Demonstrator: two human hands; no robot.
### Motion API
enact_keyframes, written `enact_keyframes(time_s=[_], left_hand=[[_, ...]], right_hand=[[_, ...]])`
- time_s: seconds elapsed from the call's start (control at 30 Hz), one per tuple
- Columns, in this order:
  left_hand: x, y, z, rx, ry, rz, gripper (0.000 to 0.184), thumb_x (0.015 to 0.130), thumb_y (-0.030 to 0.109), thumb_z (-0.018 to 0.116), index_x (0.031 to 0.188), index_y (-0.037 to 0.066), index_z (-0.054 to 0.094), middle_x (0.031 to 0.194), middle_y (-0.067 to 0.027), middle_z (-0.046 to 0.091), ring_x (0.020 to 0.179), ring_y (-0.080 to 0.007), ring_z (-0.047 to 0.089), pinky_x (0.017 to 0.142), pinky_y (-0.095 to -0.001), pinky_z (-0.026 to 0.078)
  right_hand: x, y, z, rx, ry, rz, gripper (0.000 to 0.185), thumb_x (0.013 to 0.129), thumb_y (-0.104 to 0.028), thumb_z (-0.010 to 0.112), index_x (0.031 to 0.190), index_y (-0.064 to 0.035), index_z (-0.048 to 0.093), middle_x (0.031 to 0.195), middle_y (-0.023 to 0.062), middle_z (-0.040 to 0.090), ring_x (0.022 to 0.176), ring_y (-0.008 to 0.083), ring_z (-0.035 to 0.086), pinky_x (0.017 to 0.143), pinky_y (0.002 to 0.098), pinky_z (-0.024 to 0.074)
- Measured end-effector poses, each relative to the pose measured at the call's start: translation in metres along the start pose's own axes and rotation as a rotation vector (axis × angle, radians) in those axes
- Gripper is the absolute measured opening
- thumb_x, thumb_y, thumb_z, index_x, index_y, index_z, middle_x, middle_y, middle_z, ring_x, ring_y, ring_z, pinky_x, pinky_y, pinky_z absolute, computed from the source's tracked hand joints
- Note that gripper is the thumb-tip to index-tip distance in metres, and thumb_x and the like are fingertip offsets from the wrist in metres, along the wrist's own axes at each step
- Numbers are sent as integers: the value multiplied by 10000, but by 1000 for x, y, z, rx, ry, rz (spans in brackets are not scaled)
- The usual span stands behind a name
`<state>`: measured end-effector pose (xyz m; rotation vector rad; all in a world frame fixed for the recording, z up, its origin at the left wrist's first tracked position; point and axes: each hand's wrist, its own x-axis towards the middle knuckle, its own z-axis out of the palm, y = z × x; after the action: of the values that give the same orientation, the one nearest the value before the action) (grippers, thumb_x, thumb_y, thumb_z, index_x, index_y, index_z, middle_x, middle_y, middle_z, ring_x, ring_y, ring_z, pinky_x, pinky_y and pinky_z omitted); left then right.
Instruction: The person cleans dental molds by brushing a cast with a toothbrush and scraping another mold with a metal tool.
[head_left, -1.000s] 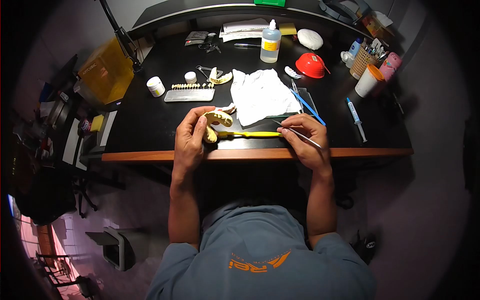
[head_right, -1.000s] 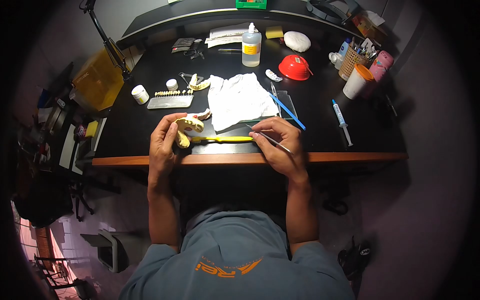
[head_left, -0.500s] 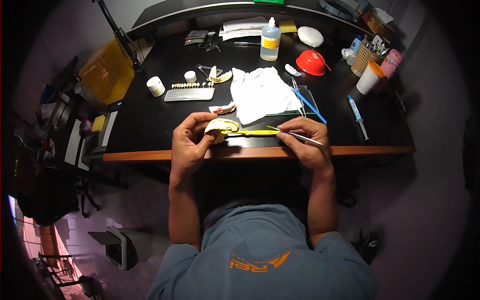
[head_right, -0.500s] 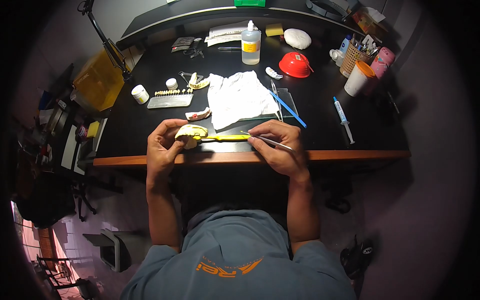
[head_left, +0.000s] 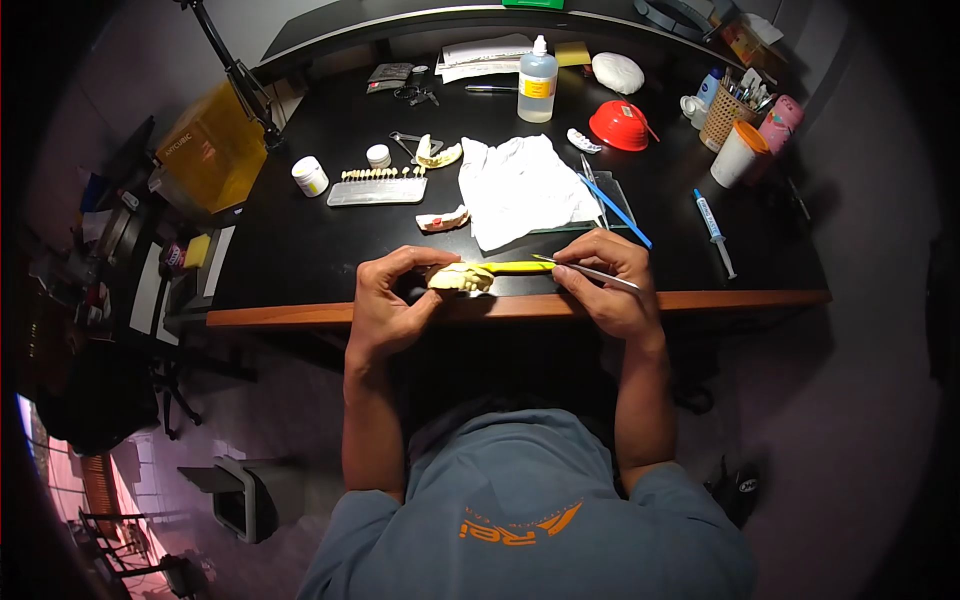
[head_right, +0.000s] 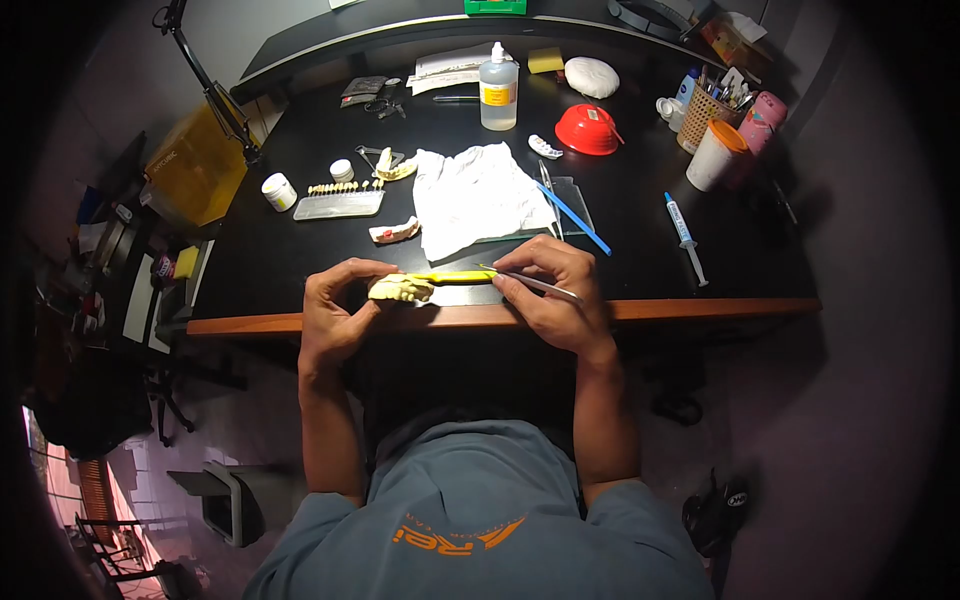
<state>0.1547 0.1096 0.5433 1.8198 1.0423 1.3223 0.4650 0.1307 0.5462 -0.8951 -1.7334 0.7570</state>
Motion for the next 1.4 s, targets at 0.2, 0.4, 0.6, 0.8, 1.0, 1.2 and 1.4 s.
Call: enact_keyframes(time_s=[0.2,0.4,0.6,0.8,1.0,1.2,1.4], left_hand=[[2,1,4,152,23,83,403,708,-36,713,1089,-25,844,996,-128,824,904,-164,749,869,-291,574],[4,-2,3,163,0,126,418,690,-26,729,1089,-8,851,976,-131,828,883,-188,753,837,-304,587],[3,-1,1,149,-41,131,435,669,-39,707,1081,-28,846,1002,-142,829,939,-201,759,879,-321,584],[3,-1,3,172,-22,129,432,678,-33,711,1089,-26,845,1009,-142,832,939,-201,761,873,-319,584],[5,-1,4,207,9,149,408,704,15,753,1100,12,852,999,-125,839,888,-216,757,807,-324,589],[5,2,3,208,-4,131,422,697,-34,718,1100,-26,842,1014,-129,836,919,-186,758,853,-304,573],[4,2,4,210,-1,128,423,698,-33,717,1103,-28,840,1016,-133,835,917,-185,759,862,-301,574]], right_hand=[[1,-1,3,-18,8,3,151,896,-38,859,1035,13,832,926,124,790,824,169,762,735,295,578],[1,-6,3,-60,2,43,162,918,-81,851,1045,16,831,917,128,791,818,177,758,730,303,565],[2,-4,1,-89,-35,13,151,926,-60,840,1049,26,825,931,122,790,812,168,747,724,297,557],[2,-7,1,-135,-36,-7,142,921,-17,840,1049,41,818,933,105,773,823,140,727,744,275,558],[3,-9,2,-132,-44,10,150,910,-22,844,1046,36,820,921,105,772,811,152,714,731,286,539],[4,-7,3,-151,-23,-44,157,920,-92,845,1037,11,830,870,113,772,761,167,727,685,306,533],[2,-7,2,-129,-27,-10,143,920,-40,844,1038,36,818,899,94,765,799,138,701,715,281,526]])
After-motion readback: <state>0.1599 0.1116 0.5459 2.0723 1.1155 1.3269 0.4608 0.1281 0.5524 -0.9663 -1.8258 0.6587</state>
